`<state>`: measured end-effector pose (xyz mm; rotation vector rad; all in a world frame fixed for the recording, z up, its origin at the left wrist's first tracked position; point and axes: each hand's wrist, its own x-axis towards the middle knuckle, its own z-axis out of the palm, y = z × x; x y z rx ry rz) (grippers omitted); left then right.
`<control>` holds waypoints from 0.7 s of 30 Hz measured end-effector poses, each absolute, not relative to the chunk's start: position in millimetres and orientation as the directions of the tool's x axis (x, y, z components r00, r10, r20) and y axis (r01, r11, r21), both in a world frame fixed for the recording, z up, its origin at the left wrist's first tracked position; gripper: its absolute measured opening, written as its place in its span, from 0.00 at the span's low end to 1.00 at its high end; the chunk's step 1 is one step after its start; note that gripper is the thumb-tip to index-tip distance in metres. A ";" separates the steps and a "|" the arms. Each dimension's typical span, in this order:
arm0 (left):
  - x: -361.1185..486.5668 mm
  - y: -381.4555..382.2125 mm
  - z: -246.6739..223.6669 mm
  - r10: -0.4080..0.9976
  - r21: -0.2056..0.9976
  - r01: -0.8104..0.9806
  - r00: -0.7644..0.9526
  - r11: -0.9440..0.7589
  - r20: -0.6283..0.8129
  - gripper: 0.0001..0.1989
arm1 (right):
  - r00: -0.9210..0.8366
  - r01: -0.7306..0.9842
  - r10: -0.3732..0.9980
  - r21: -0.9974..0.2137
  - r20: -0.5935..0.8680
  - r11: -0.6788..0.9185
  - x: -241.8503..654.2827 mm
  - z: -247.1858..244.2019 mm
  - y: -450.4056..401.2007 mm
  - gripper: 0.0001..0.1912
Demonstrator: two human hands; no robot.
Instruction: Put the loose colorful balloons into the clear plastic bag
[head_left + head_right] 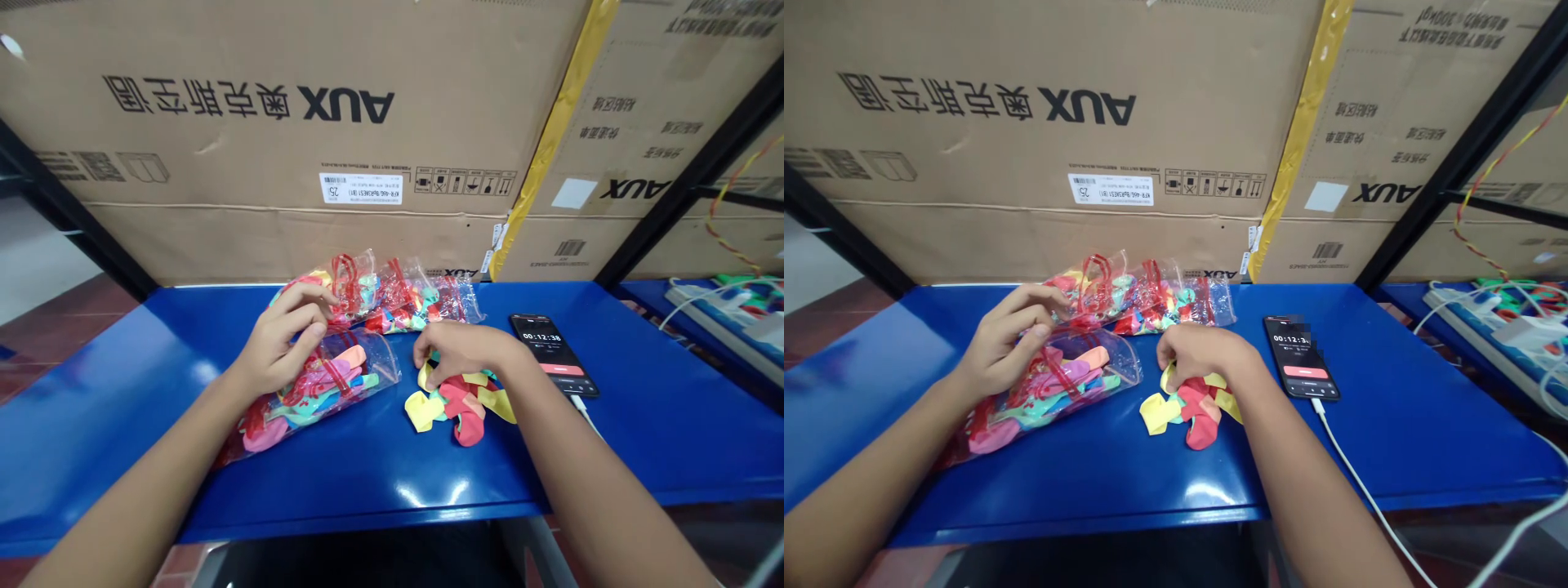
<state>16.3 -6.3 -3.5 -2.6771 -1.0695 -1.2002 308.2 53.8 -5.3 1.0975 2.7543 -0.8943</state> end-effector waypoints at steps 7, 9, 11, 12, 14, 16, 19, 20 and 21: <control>16.4 -5.0 -4.8 0.584 0.265 0.579 0.477 -0.771 0.657 0.13 | -0.736 0.457 0.673 -0.683 0.069 0.570 287.0 1.8 45.5 0.06; 17.4 -4.5 -5.5 0.586 0.267 0.577 0.483 -0.772 0.650 0.12 | -0.715 0.308 0.679 -0.797 0.167 0.520 272.2 1.9 38.3 0.06; 18.3 -4.1 -6.0 0.592 0.267 0.584 0.481 -0.767 0.647 0.13 | -0.789 0.138 0.591 -0.889 0.168 0.438 259.5 1.4 30.6 0.10; 18.6 -4.1 -6.1 0.595 0.267 0.589 0.476 -0.763 0.648 0.13 | -0.827 0.067 0.537 -0.920 0.166 0.386 256.4 1.9 28.0 0.15; 18.7 -4.3 -5.7 0.598 0.268 0.596 0.467 -0.757 0.652 0.14 | -0.837 -0.018 0.513 -0.945 0.193 0.326 259.9 4.7 27.7 0.21; 18.3 -5.0 -4.8 0.594 0.266 0.594 0.465 -0.759 0.657 0.14 | -0.755 0.042 0.620 -0.927 0.214 0.372 274.5 8.0 34.7 0.19; 17.2 -6.3 -3.5 0.584 0.263 0.583 0.473 -0.769 0.660 0.13 | -0.688 0.437 0.717 -0.725 0.111 0.533 301.6 6.2 52.0 0.11; 16.8 -6.5 -3.2 0.583 0.264 0.581 0.473 -0.770 0.661 0.13 | -0.694 0.551 0.719 -0.615 0.037 0.564 308.3 3.4 57.1 0.08; 16.5 -6.7 -3.1 0.584 0.266 0.581 0.472 -0.769 0.660 0.12 | -0.700 0.626 0.713 -0.519 -0.045 0.582 313.1 0.1 61.1 0.06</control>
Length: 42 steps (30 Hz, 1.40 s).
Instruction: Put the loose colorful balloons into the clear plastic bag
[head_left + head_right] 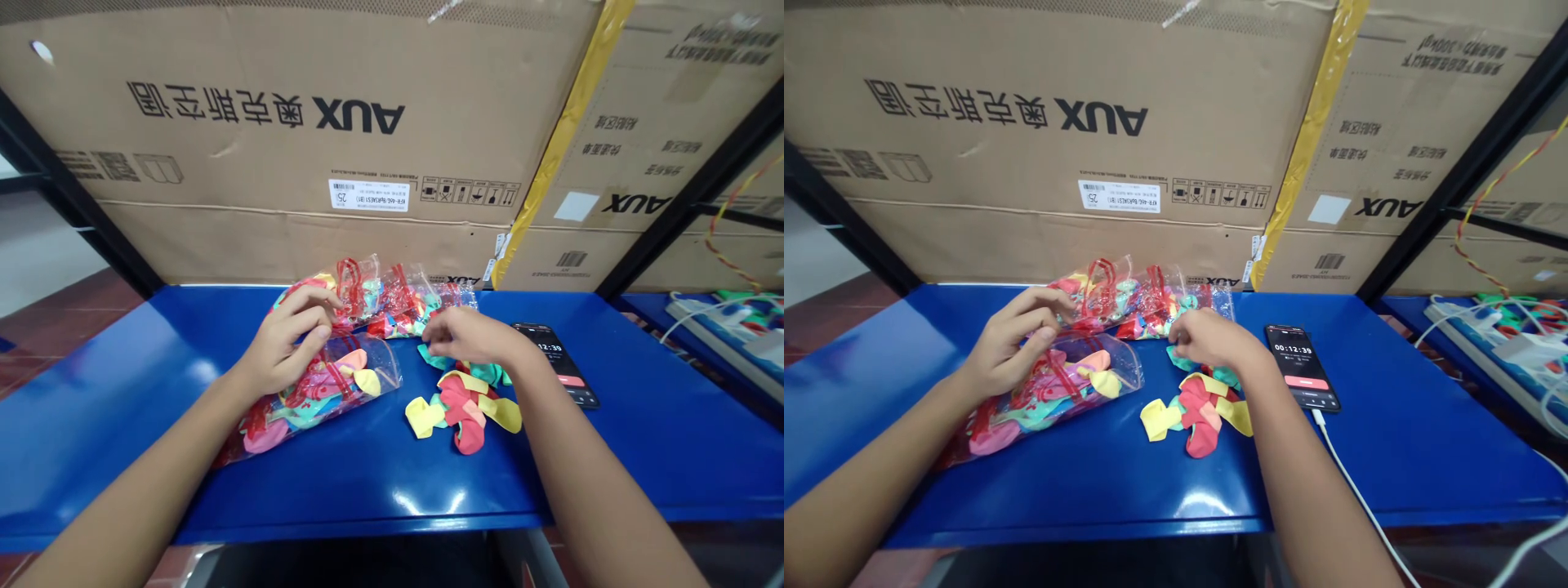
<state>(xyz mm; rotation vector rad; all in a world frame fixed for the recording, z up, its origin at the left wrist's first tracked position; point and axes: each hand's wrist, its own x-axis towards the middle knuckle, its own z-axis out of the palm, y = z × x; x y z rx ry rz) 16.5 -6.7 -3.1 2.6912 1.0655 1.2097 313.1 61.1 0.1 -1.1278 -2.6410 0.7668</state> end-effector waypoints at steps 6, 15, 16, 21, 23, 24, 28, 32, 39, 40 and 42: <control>16.9 -6.4 -3.0 0.590 0.270 0.585 0.467 -0.764 0.658 0.14 | -0.721 0.645 0.683 -0.474 -0.117 0.599 314.1 0.1 60.6 0.08; 17.5 -6.7 -2.3 0.580 0.248 0.592 0.474 -0.767 0.663 0.13 | -0.828 0.095 0.524 -0.871 0.200 0.482 251.8 -1.0 27.5 0.12; 17.4 -6.8 -1.9 0.576 0.241 0.595 0.471 -0.766 0.668 0.12 | -0.849 0.054 0.484 -0.878 0.210 0.475 252.3 -1.1 27.4 0.15; 16.8 -6.6 -1.2 0.577 0.244 0.595 0.468 -0.766 0.669 0.14 | -0.717 0.276 0.680 -0.832 0.156 0.482 299.7 11.1 45.3 0.13; 16.7 -6.2 -1.9 0.577 0.251 0.583 0.479 -0.772 0.662 0.14 | -0.685 0.555 0.728 -0.649 0.000 0.521 318.9 12.2 55.2 0.09; 16.7 -6.1 -2.2 0.578 0.254 0.581 0.481 -0.773 0.659 0.14 | -0.664 0.658 0.742 -0.544 -0.092 0.521 325.0 10.9 59.1 0.06; 17.4 -5.9 -2.6 0.581 0.259 0.583 0.475 -0.770 0.661 0.14 | -0.593 0.798 0.748 -0.343 -0.298 0.496 329.1 2.5 64.2 0.06; 17.6 -5.6 -2.5 0.570 0.254 0.568 0.491 -0.783 0.660 0.12 | -0.631 0.749 0.759 -0.385 -0.162 0.540 323.9 3.3 60.1 0.08; 15.9 -5.1 -4.2 0.557 0.254 0.552 0.493 -0.794 0.668 0.11 | -0.592 0.537 0.769 -0.593 0.241 0.599 319.9 8.9 58.3 0.05; 15.9 -5.2 -4.2 0.560 0.258 0.550 0.498 -0.794 0.663 0.11 | -0.554 0.478 0.777 -0.651 0.297 0.590 317.7 9.6 57.6 0.04; 16.3 -5.5 -4.1 0.564 0.263 0.546 0.509 -0.796 0.650 0.10 | -0.467 0.329 0.799 -0.765 0.379 0.554 311.6 11.3 55.0 0.04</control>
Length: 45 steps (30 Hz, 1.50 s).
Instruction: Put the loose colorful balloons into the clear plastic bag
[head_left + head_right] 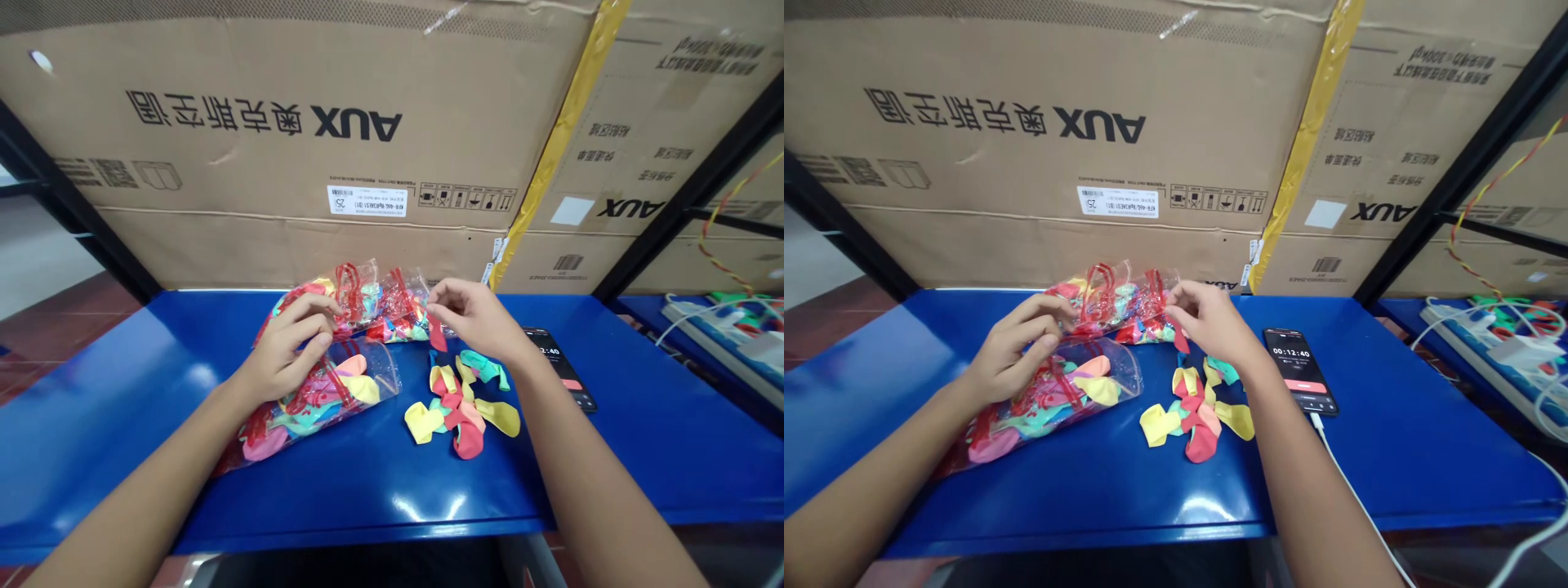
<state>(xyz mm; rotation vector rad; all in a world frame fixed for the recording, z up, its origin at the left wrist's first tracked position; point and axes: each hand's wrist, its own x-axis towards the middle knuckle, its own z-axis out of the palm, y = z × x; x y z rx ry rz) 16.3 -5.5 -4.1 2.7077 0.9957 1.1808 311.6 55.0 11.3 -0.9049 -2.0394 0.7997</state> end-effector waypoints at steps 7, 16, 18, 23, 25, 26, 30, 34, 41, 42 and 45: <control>17.3 -5.2 -4.6 0.569 0.271 0.547 0.499 -0.792 0.654 0.10 | -0.623 0.374 0.724 -0.701 0.295 0.608 292.2 -2.0 51.4 0.03; 17.4 -7.0 -3.0 0.553 0.251 0.543 0.512 -0.802 0.658 0.10 | -0.767 0.545 0.635 -0.435 0.086 0.717 286.8 -24.6 61.4 0.09; 17.8 -7.4 -3.6 0.561 0.255 0.551 0.504 -0.794 0.656 0.10 | -0.801 0.498 0.594 -0.465 0.078 0.732 284.1 -25.8 59.9 0.08; 18.0 -6.3 -4.6 0.576 0.274 0.547 0.515 -0.791 0.635 0.10 | -0.831 0.468 0.551 -0.441 0.075 0.766 277.6 -33.1 57.5 0.06; 17.9 -5.8 -4.2 0.577 0.270 0.553 0.512 -0.788 0.636 0.10 | -0.817 0.488 0.570 -0.424 0.087 0.763 278.5 -33.9 59.0 0.07; 17.7 -5.8 -4.0 0.578 0.268 0.557 0.508 -0.786 0.638 0.11 | -0.800 0.497 0.591 -0.437 0.103 0.749 279.9 -32.6 59.9 0.08; 17.3 -6.1 -4.3 0.583 0.273 0.564 0.495 -0.780 0.644 0.11 | -0.630 0.411 0.730 -0.684 0.265 0.603 282.2 -18.9 58.1 0.06; 17.4 -6.0 -5.3 0.585 0.274 0.562 0.500 -0.780 0.639 0.10 | -0.569 0.163 0.778 -0.892 0.265 0.423 261.4 -13.1 41.7 0.03; 17.8 -6.0 -3.6 0.577 0.249 0.583 0.484 -0.773 0.658 0.11 | -0.768 -0.146 0.590 -0.965 0.248 0.216 266.6 -3.5 35.8 0.15; 17.7 -6.1 -3.6 0.584 0.253 0.587 0.483 -0.769 0.652 0.12 | -0.720 -0.082 0.650 -0.959 0.246 0.271 277.1 -0.4 40.9 0.14; 17.7 -6.8 -3.7 0.602 0.269 0.592 0.486 -0.760 0.633 0.13 | -0.659 0.401 0.743 -0.780 0.119 0.480 306.3 1.9 58.1 0.07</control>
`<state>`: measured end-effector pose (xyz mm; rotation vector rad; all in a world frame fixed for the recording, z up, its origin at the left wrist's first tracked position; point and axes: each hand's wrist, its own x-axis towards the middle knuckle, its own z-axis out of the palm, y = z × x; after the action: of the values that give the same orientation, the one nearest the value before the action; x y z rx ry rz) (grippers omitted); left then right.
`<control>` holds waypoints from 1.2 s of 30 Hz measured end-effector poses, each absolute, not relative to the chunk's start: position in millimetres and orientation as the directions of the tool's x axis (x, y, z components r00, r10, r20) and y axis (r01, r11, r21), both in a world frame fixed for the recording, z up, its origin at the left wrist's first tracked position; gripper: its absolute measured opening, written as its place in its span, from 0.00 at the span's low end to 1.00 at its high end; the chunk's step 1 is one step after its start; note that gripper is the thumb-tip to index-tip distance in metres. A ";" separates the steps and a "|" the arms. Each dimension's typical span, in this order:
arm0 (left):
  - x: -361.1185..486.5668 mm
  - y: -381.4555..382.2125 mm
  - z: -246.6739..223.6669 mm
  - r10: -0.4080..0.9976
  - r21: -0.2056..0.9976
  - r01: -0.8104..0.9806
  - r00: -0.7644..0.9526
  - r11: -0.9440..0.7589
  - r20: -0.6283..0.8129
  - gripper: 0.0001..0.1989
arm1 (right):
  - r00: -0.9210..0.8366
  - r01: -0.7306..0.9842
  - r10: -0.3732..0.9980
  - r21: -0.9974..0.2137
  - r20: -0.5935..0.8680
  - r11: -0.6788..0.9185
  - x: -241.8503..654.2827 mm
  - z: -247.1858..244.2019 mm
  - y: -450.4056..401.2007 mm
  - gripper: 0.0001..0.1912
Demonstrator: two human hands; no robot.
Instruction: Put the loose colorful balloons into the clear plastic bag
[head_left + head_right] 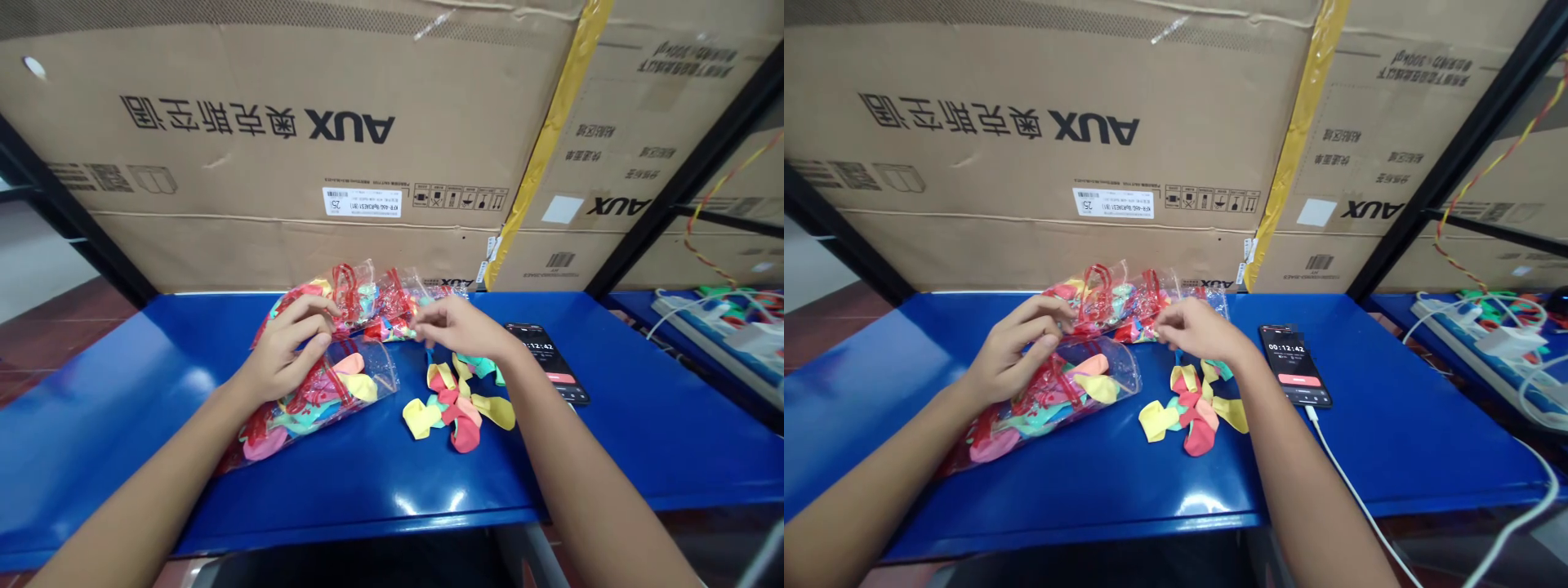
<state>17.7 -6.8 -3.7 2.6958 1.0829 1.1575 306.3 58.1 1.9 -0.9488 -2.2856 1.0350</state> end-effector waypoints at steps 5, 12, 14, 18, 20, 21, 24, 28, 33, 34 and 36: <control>18.9 -7.4 -2.9 0.604 0.278 0.584 0.489 -0.762 0.630 0.13 | -0.627 0.751 0.763 -0.384 -0.159 0.537 317.8 -13.7 71.9 0.06; 17.7 -6.4 -3.5 0.606 0.281 0.585 0.485 -0.761 0.631 0.13 | -0.623 0.618 0.775 -0.541 0.104 0.570 315.9 -6.9 68.7 0.05; 17.3 -6.2 -4.0 0.593 0.276 0.573 0.490 -0.772 0.639 0.12 | -0.587 0.562 0.783 -0.593 0.206 0.577 316.7 -4.0 68.3 0.06; 17.4 -5.9 -3.8 0.585 0.270 0.568 0.497 -0.777 0.641 0.12 | -0.628 0.562 0.762 -0.584 0.160 0.586 314.5 -7.3 70.0 0.07; 17.6 -5.8 -3.5 0.587 0.266 0.574 0.498 -0.775 0.638 0.12 | -0.649 0.579 0.750 -0.557 0.127 0.595 312.7 -10.7 71.0 0.07; 17.7 -5.9 -3.4 0.590 0.266 0.577 0.497 -0.773 0.637 0.12 | -0.653 0.580 0.748 -0.553 0.123 0.598 311.8 -12.2 71.4 0.07; 18.1 -6.0 -3.0 0.601 0.276 0.583 0.491 -0.765 0.630 0.13 | -0.667 0.571 0.737 -0.559 0.110 0.601 309.6 -15.2 71.3 0.07; 18.6 -6.0 -2.3 0.601 0.271 0.590 0.482 -0.761 0.638 0.12 | -0.694 0.560 0.712 -0.539 0.109 0.629 305.7 -17.2 69.9 0.08; 17.6 -5.7 -1.7 0.586 0.250 0.587 0.497 -0.770 0.640 0.10 | -0.703 0.610 0.702 -0.410 0.114 0.678 297.4 -23.0 68.2 0.10; 17.6 -5.7 -1.6 0.582 0.244 0.586 0.501 -0.773 0.641 0.10 | -0.685 0.643 0.721 -0.379 0.104 0.666 295.3 -25.3 68.0 0.10; 17.7 -5.7 -1.6 0.575 0.234 0.585 0.506 -0.776 0.643 0.10 | -0.640 0.706 0.765 -0.338 0.075 0.623 291.1 -30.1 67.7 0.07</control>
<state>17.7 -5.7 -1.6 2.7382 1.0552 1.1614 291.1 67.7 -30.1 -1.2107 -2.6348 0.4131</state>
